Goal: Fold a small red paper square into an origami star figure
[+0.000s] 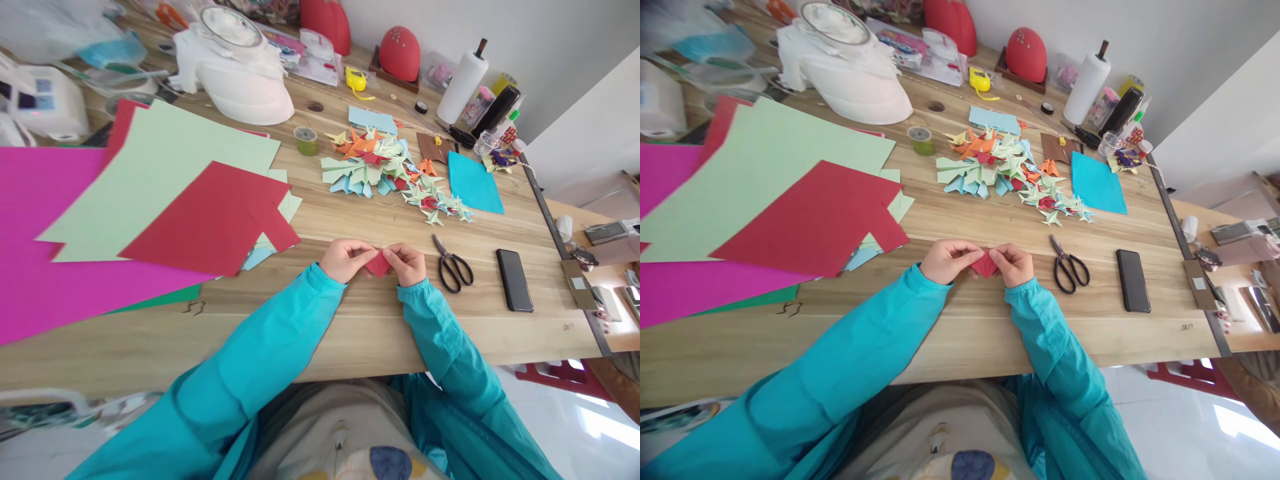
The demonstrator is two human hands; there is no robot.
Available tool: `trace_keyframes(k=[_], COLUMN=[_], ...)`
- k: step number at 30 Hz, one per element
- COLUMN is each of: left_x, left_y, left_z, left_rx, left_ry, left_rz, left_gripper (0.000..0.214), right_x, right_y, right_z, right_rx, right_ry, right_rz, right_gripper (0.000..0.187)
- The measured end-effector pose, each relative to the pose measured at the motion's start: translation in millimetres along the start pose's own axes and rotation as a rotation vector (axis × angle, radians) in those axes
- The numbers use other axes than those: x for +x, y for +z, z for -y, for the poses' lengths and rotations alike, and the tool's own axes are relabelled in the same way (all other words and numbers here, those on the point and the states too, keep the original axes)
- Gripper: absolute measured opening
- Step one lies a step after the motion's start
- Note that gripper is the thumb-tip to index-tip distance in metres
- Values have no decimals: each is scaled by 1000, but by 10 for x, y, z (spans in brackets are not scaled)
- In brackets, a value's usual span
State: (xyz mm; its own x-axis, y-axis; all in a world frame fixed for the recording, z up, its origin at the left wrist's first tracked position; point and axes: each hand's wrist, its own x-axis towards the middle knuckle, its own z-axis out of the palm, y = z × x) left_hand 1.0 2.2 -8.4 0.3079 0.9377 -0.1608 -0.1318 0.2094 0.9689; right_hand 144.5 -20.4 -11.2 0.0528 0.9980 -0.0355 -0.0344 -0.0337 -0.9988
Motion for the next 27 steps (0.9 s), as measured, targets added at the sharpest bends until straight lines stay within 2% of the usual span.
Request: trace_keyframes(k=[5,9,14,21,24,27], left_x=[-2,-8,-5,-20,-34,-45], left_y=[-7,-11,-34,-45,-61,-81], left_z=[11,-10,-24,-5,-24,-44], left_rx=[71,111,10,-235,-251,-209], left_ry=[13,58,82,-54,-103,-43], left_rz=[-2,77,206,325,360,374], left_gripper=[22,18,21,26,28,30], right_x=[-1,-10,37,10,-33,-60], right_y=[16,7,-30,-60,-64,-59], right_z=[-33,-32,-21,16,89,131], right_rx=[-2,-12,64,260,289,254], right_ry=[30,32,84,232,291,273], right_rz=[27,95,194,266,334,350], right_gripper=[35,33,41,41,37,36])
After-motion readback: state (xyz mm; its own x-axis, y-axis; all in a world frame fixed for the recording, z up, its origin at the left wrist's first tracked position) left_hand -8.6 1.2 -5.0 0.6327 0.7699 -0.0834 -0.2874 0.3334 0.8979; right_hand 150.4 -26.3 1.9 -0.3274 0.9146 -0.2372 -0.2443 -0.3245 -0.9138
